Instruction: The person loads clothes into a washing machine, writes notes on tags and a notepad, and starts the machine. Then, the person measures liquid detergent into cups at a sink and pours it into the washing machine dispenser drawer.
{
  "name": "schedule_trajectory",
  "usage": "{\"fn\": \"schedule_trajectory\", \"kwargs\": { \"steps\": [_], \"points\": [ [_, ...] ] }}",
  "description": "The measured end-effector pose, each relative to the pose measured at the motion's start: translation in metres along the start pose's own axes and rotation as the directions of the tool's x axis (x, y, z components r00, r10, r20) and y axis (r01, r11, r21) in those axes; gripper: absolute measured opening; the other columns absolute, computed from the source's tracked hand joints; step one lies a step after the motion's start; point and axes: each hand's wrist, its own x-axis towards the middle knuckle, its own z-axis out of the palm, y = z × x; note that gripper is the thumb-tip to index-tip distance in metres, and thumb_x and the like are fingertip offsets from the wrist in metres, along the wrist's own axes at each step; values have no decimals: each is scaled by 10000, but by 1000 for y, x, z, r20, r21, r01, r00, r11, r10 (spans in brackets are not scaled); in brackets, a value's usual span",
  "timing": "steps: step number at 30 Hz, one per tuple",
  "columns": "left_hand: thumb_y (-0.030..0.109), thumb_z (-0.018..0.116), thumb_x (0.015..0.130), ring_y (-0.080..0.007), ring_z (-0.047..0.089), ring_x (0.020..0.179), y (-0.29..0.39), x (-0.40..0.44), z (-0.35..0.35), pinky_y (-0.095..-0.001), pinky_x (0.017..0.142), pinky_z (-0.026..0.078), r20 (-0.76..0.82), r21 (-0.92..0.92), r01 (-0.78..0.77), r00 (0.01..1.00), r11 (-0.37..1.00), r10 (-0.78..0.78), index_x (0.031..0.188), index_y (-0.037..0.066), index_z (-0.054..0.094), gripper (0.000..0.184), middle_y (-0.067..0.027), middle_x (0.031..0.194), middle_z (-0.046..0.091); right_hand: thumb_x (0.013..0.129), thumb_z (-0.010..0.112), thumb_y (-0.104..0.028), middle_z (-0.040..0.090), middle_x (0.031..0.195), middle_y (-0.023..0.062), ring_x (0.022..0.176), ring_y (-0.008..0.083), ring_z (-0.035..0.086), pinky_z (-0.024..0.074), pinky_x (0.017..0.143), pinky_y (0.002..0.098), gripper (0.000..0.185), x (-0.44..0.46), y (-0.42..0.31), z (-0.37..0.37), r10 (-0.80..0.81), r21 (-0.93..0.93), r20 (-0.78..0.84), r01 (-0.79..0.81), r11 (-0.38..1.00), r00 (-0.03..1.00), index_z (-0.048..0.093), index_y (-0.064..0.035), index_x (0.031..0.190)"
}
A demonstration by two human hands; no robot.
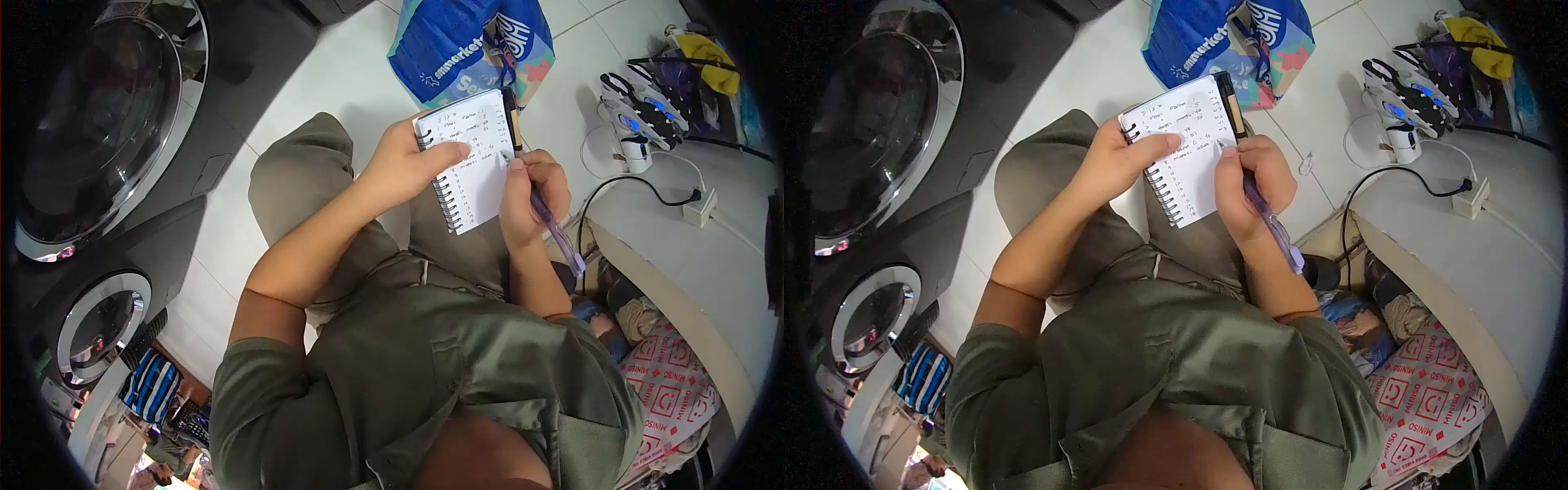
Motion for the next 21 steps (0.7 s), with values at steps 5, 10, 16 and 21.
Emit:
{"fn": "schedule_trajectory", "kwargs": {
  "steps": [5,10,16,21],
  "points": [
    [83,587,786,-103,580,796,-3,1,-1,-245,709,464,4,29,-22,1000,999,22,998,-33,568,242,-72,897,630,757,531,64,543,660,122,561,103,452,356,511,221,152,4,2,2,-85,-128,57,92,987,995,422,-1,673],
    [77,595,781,-108,584,793,-4,1,-1,-249,709,470,-5,10,-7,1000,1000,7,994,-36,567,243,-72,897,631,751,533,65,546,661,120,558,106,455,359,514,225,153,5,-2,3,-16,-133,44,22,991,999,424,-2,668],
    [73,590,772,-125,590,830,-8,2,-3,-268,726,471,0,35,-27,1000,999,27,1002,-29,567,253,-82,920,634,753,521,63,525,647,101,555,99,427,343,516,220,165,5,-3,5,49,-45,0,-49,998,999,403,-12,665],
    [77,591,770,-127,590,829,-5,1,-2,-271,728,469,2,2,-34,999,999,34,1005,-29,568,259,-82,920,634,727,532,78,493,602,87,517,96,427,329,454,222,169,9,-2,5,-11,-57,-6,11,998,1000,416,-14,646]
  ]
}}
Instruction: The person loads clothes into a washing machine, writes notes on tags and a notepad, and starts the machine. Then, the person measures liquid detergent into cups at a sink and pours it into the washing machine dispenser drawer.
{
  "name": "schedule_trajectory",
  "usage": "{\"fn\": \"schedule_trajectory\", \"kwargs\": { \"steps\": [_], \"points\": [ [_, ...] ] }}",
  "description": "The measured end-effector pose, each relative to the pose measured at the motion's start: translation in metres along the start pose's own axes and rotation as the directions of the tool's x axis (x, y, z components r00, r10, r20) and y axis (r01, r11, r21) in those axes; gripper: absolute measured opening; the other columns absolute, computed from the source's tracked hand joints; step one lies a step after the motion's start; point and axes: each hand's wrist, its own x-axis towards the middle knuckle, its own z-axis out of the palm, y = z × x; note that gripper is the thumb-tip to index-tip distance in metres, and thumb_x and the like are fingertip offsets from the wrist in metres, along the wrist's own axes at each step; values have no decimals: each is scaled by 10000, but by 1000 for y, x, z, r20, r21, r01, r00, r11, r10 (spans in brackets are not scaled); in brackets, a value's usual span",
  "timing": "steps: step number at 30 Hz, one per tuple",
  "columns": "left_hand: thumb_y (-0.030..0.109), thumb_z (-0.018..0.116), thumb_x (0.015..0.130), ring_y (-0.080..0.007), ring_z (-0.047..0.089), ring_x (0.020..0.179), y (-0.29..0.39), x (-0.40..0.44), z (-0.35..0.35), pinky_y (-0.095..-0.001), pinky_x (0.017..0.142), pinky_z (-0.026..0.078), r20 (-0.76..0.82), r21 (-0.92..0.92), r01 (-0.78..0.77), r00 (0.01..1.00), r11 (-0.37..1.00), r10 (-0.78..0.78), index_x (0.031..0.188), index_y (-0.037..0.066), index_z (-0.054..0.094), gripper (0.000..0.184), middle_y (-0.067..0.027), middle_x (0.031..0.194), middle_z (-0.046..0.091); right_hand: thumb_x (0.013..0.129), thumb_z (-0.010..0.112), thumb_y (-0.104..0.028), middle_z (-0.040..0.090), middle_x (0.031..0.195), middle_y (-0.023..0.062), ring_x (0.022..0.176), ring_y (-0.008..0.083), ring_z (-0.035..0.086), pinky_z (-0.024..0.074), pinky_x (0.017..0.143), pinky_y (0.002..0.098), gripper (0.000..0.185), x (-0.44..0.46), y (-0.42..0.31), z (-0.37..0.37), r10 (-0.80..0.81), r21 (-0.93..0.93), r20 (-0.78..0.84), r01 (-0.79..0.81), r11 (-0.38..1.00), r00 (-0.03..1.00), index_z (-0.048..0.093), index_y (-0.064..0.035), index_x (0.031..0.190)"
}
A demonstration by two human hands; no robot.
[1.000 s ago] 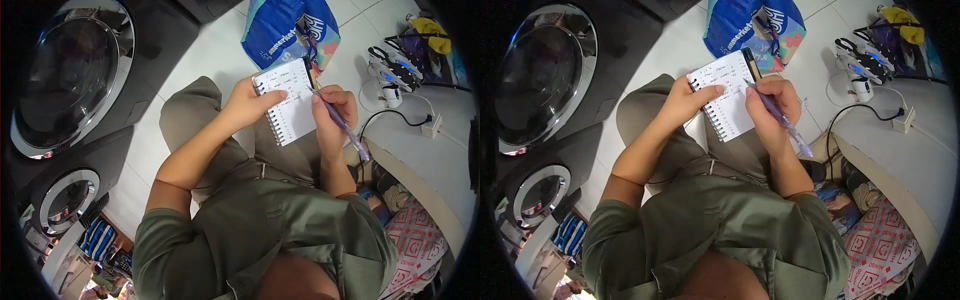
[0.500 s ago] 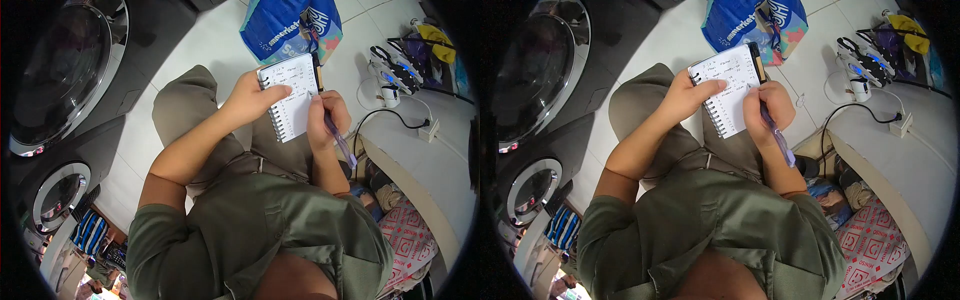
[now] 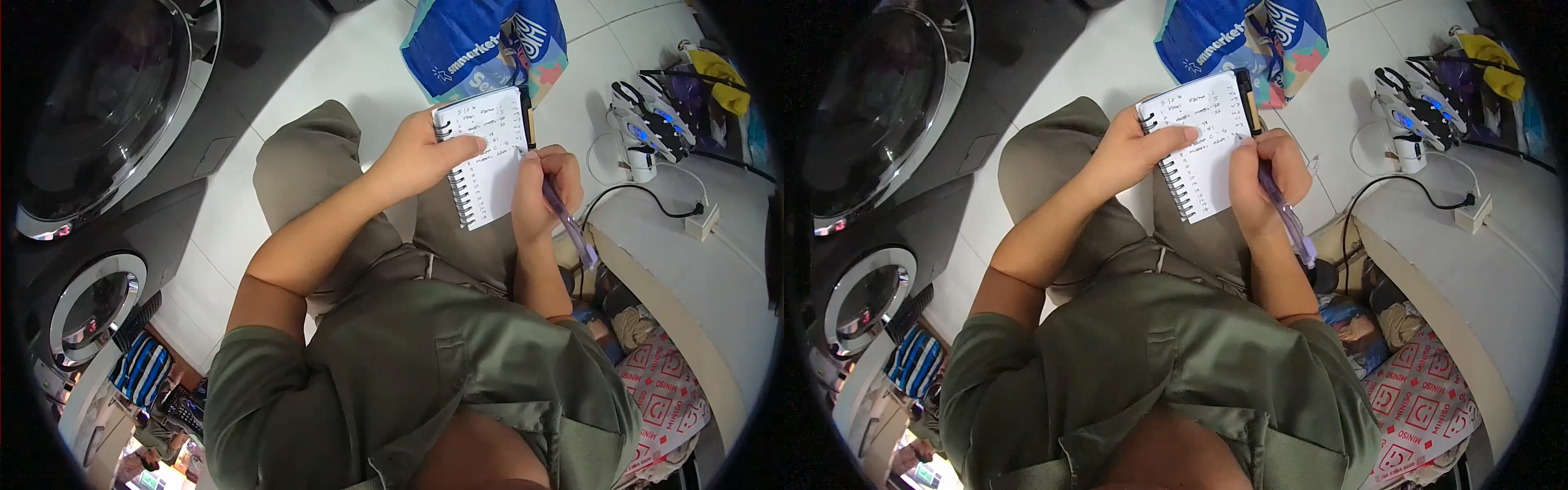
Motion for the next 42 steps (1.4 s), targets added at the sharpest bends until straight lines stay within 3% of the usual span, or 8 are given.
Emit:
{"fn": "schedule_trajectory", "kwargs": {
  "steps": [5,11,30,33,36,38,40,42],
  "points": [
    [63,596,776,-110,581,819,-1,0,0,-254,734,468,17,-14,-5,1000,1000,5,1012,-32,540,260,-69,919,623,733,532,71,492,614,84,530,97,423,341,488,218,167,-7,4,3,133,185,-185,-99,978,974,413,-12,651],
    [62,596,777,-111,581,822,-1,0,-1,-256,729,469,28,-11,17,999,1000,-17,1025,-31,530,274,-71,926,622,732,534,73,486,622,79,532,96,414,341,511,217,164,-3,-1,0,99,-12,-52,-100,995,994,406,-10,669],
    [66,588,778,-118,583,832,0,0,0,-257,737,462,10,-31,11,1000,999,-11,1013,-38,559,259,-75,928,629,750,516,54,449,609,39,524,73,366,298,481,215,166,-1,2,0,132,-10,-116,-134,991,984,391,-29,680],
    [65,591,776,-123,586,844,10,-2,4,-261,737,463,11,-40,46,999,998,-45,1009,-44,568,259,-77,935,629,824,521,-13,495,682,38,562,75,428,351,507,211,84,11,-8,-9,390,511,-249,-222,830,886,443,-9,794],
    [68,598,774,-122,590,806,25,3,30,-248,721,463,49,-44,75,996,996,-73,995,-51,572,253,-78,918,630,828,572,-85,533,714,36,607,82,479,388,549,215,106,30,-9,-47,560,462,-221,-420,781,798,511,-8,867],
    [69,604,761,-124,595,776,39,15,66,-242,702,467,112,34,120,986,992,-123,987,-54,575,259,-85,901,634,797,628,-125,577,773,39,651,89,520,412,592,220,174,16,14,-94,777,588,174,-697,411,604,557,-16,914],
    [72,611,748,-122,597,761,29,33,88,-237,678,469,174,114,164,968,980,-182,979,-54,578,266,-92,883,635,757,669,-116,590,785,35,664,101,533,426,605,225,175,-10,30,-114,680,655,317,-671,347,661,571,-20,866],
    [147,647,745,-126,590,716,6,53,119,-235,641,462,275,322,160,927,933,-254,1057,-46,530,385,-95,897,618,732,681,-97,583,804,39,682,104,532,434,607,229,213,-31,32,-141,723,681,216,-632,371,657,558,-4,878]
  ]
}}
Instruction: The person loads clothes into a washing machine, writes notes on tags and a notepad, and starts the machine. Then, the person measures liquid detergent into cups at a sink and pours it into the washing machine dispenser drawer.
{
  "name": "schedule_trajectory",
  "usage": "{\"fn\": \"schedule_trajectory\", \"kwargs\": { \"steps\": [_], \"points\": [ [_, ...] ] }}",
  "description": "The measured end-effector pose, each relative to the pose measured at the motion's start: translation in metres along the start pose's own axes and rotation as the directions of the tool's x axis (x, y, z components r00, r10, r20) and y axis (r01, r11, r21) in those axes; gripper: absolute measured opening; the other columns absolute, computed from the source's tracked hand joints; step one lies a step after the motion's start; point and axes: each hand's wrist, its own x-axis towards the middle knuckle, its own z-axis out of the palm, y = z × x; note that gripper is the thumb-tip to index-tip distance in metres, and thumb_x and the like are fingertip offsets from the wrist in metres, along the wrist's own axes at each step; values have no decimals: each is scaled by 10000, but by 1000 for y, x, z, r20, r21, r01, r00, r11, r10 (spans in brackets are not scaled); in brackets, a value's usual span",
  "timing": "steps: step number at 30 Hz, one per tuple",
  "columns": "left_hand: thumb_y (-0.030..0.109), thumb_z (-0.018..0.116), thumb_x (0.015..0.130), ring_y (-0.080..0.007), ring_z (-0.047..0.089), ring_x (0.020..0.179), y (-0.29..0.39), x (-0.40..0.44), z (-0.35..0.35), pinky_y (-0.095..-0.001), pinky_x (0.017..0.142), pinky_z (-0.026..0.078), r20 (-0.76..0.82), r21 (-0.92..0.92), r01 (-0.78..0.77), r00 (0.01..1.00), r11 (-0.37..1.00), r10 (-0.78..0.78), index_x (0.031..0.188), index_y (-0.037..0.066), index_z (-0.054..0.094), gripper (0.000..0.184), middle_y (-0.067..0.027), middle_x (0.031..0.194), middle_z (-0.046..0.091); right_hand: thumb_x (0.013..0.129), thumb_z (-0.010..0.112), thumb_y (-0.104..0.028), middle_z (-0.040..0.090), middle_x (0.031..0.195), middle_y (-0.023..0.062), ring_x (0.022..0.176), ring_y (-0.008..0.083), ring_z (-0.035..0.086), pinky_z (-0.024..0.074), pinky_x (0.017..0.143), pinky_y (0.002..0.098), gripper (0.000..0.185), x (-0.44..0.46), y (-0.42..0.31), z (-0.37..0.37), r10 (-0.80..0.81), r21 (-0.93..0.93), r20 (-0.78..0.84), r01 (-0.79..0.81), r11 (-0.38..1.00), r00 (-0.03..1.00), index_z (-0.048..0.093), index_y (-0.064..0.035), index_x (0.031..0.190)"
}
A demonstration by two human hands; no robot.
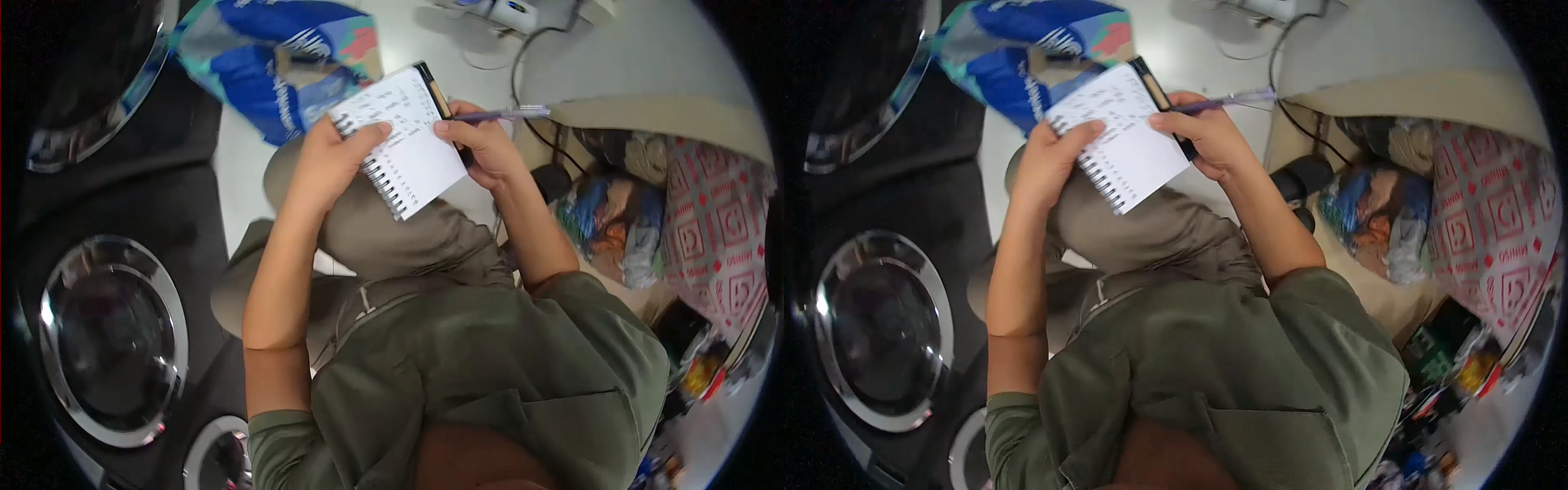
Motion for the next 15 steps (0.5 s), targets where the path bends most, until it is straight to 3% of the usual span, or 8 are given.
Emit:
{"fn": "schedule_trajectory", "kwargs": {
  "steps": [2,4,6,8,10,12,13,15],
  "points": [
    [193,663,753,-152,580,789,-17,27,18,-248,667,458,46,403,-179,983,897,176,1158,-11,457,498,-120,1019,573,738,664,-71,579,847,61,719,125,544,453,630,250,214,-8,22,-51,11,158,-343,46,986,939,544,12,893],
    [189,660,767,-181,551,894,-6,25,32,-263,728,448,85,472,-204,979,858,186,1214,32,410,535,-139,1122,510,753,630,-38,584,918,96,788,166,572,470,676,263,215,-4,82,-153,136,381,-494,73,922,859,536,37,931],
    [142,647,775,-198,515,977,-4,26,30,-274,786,434,-3,333,-339,933,880,360,1209,44,425,497,-125,1153,491,771,596,-18,588,942,120,854,194,583,479,705,269,195,-6,123,-239,222,460,-744,242,854,630,542,36,951],
    [107,615,796,-185,512,985,7,18,16,-273,812,426,-42,443,-279,943,852,330,1210,40,426,460,-101,1143,500,754,599,19,585,961,129,906,236,576,484,742,367,223,-8,128,-292,246,353,-921,380,855,302,549,18,971],
    [73,580,816,-173,504,1005,6,13,-5,-273,829,418,-104,423,-208,956,882,275,1197,29,435,410,-81,1151,500,739,621,36,580,973,134,917,282,559,440,789,504,239,-3,165,-389,160,357,-918,584,729,362,547,0,963],
    [48,552,829,-162,507,999,11,6,-16,-271,845,409,-141,450,-199,947,870,289,1180,14,446,368,-79,1156,500,737,647,13,576,945,121,851,296,545,391,763,563,211,5,130,-381,351,389,-920,534,751,177,532,-14,911],
    [45,546,833,-160,508,999,8,4,-25,-271,849,407,-173,447,-201,937,872,304,1173,9,450,356,-79,1160,499,754,658,-34,561,887,98,762,259,517,390,668,523,174,11,131,-387,335,370,-928,511,776,163,501,-51,827],
    [41,534,841,-165,514,1007,6,-1,-30,-278,867,403,-263,401,-175,918,899,296,1152,-2,468,320,-90,1166,507,751,666,-46,555,851,87,742,247,511,383,624,511,184,17,130,-396,300,344,-939,489,801,169,493,-54,812]
  ]
}}
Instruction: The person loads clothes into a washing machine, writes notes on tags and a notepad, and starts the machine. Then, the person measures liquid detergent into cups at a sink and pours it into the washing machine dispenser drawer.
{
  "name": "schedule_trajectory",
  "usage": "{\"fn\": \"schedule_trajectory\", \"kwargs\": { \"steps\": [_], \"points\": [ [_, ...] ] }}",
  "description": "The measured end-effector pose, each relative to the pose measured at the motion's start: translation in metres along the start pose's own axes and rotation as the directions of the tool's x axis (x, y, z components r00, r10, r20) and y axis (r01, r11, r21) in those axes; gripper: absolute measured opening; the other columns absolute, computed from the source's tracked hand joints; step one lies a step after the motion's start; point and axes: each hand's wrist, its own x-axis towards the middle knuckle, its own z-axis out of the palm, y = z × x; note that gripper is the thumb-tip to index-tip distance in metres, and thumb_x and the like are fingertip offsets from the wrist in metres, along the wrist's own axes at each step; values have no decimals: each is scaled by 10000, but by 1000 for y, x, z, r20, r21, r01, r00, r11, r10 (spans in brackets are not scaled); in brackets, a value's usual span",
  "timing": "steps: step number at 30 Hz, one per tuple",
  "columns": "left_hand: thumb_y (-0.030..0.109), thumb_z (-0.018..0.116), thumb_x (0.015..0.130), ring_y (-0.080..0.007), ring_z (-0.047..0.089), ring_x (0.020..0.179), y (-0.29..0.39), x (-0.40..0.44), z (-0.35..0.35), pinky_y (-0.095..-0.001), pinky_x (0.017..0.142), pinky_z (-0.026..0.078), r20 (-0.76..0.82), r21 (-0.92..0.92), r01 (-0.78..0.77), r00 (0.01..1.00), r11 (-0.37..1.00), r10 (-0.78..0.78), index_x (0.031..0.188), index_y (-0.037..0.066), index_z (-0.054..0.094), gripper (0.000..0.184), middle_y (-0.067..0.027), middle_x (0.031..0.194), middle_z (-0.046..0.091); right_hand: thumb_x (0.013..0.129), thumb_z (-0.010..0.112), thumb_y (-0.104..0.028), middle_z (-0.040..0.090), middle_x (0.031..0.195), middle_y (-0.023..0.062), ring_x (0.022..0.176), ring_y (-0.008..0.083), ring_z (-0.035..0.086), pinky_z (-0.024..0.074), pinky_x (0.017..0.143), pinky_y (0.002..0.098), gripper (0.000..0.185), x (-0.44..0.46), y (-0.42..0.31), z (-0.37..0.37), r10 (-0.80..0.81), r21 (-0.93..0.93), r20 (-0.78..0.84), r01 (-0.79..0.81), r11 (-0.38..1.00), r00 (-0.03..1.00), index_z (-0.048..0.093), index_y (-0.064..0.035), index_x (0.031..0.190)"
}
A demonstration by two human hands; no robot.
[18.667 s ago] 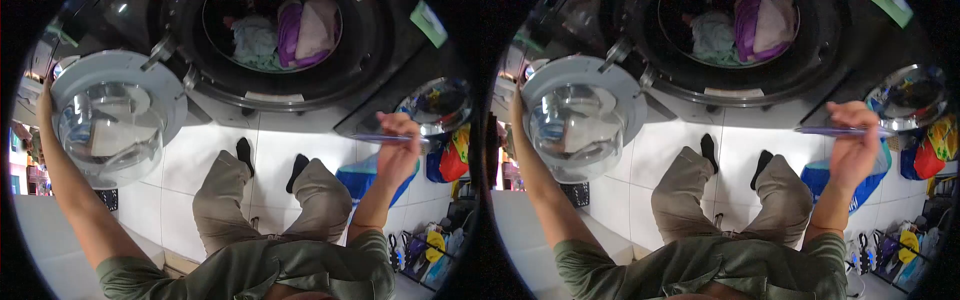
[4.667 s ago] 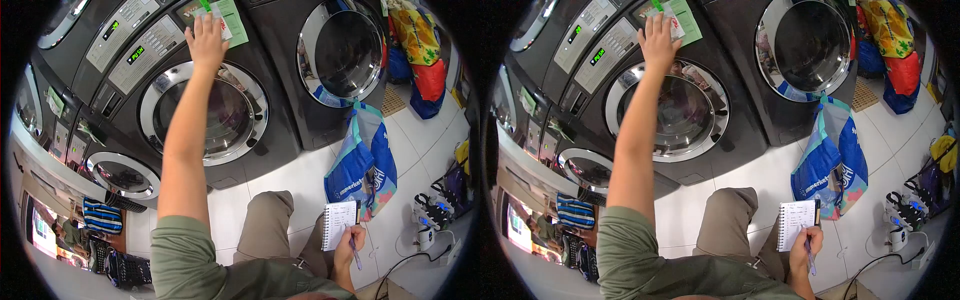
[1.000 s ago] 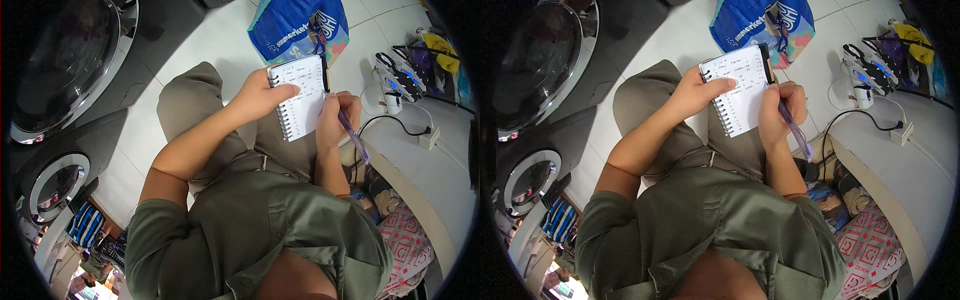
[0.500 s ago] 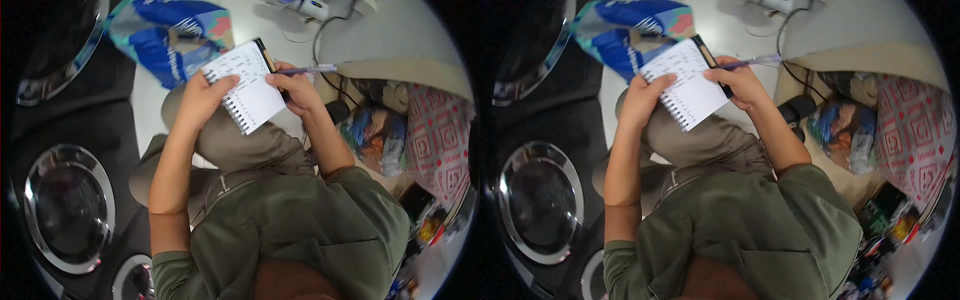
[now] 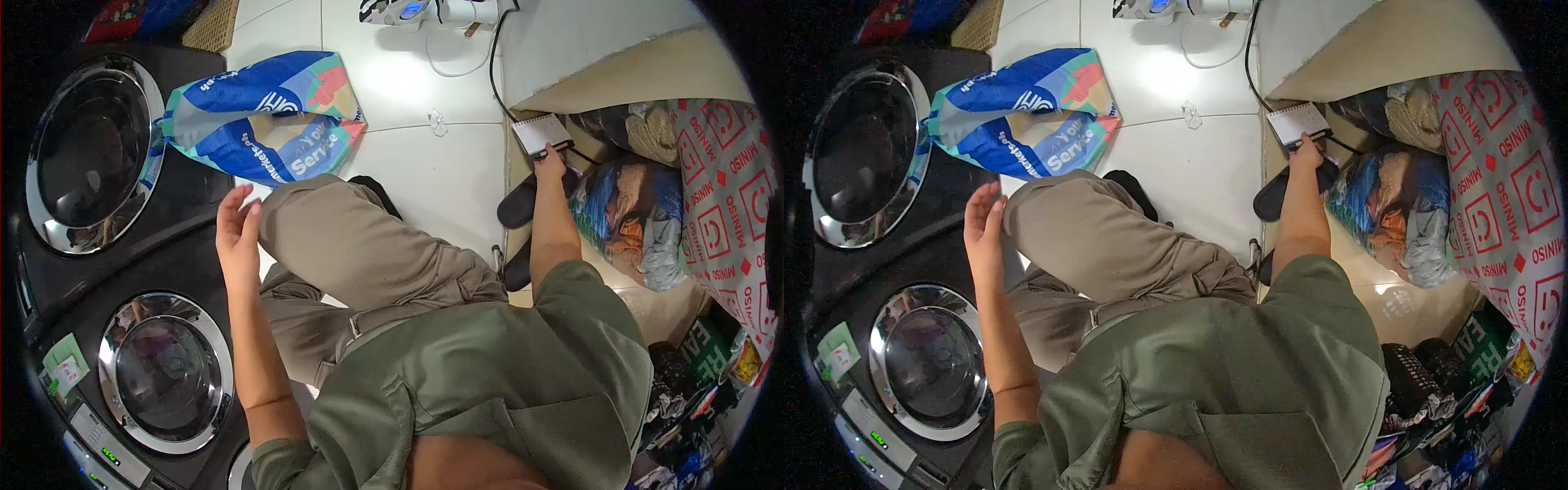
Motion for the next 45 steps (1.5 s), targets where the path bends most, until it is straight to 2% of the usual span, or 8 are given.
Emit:
{"fn": "schedule_trajectory", "kwargs": {
  "steps": [3,6,15,18,20,25,30,45],
  "points": [
    [43,527,847,-176,519,1018,-2,-11,-3,-285,887,398,-79,58,10,997,998,-5,1129,-12,484,290,-109,1160,522,708,693,-26,547,771,56,719,198,517,393,545,424,229,-16,3,-8,-93,-23,-42,92,995,995,492,-64,810],
    [31,529,834,-183,527,1024,11,-25,13,-302,897,401,-71,96,-104,991,990,111,1109,-22,496,282,-127,1146,536,717,656,-17,546,762,41,706,140,530,416,539,291,186,-81,-14,-38,-62,-251,371,164,954,927,521,-56,839],
    [90,657,745,-137,540,904,37,-50,47,-239,761,434,232,-268,165,967,949,-103,1235,7,422,549,-112,1054,550,690,697,-107,543,705,-34,643,59,478,373,593,187,177,-383,-11,35,573,-505,819,450,736,-18,596,-36,817],
    [86,647,763,-81,557,770,23,-55,17,-209,690,440,-2,-237,208,977,949,-214,1008,-21,571,279,-50,864,612,738,644,-65,519,716,-24,649,65,464,375,589,204,99,-423,19,52,663,-528,746,551,646,-63,575,-27,797],
    [84,637,772,-76,554,766,13,-60,4,-204,683,435,-90,-264,245,957,933,-276,1014,-24,559,276,-45,878,609,802,564,-60,525,783,34,678,102,474,396,623,239,80,-432,37,56,181,-161,983,660,734,38,543,-11,863],
    [87,626,784,-80,563,752,3,-68,18,-213,668,455,-170,-290,225,944,930,-281,1005,-26,555,258,-56,867,613,821,495,12,531,877,138,709,145,490,431,691,266,117,-447,59,33,-42,67,997,440,895,-67,434,-23,914],
    [50,623,777,-81,559,792,4,-70,18,-222,688,463,-180,-290,177,955,941,-235,1036,-27,544,281,-65,887,612,772,518,101,538,816,132,667,123,475,404,623,225,179,-450,63,28,-100,295,947,697,654,-306,406,-22,837],
    [28,577,792,-75,545,798,-5,-71,17,-222,701,454,-187,-221,-29,982,975,-13,1069,-9,527,284,-66,900,607,752,489,91,505,673,97,569,74,371,318,523,205,175,-443,73,22,-155,290,957,787,544,-245,364,-22,703]
  ]
}}
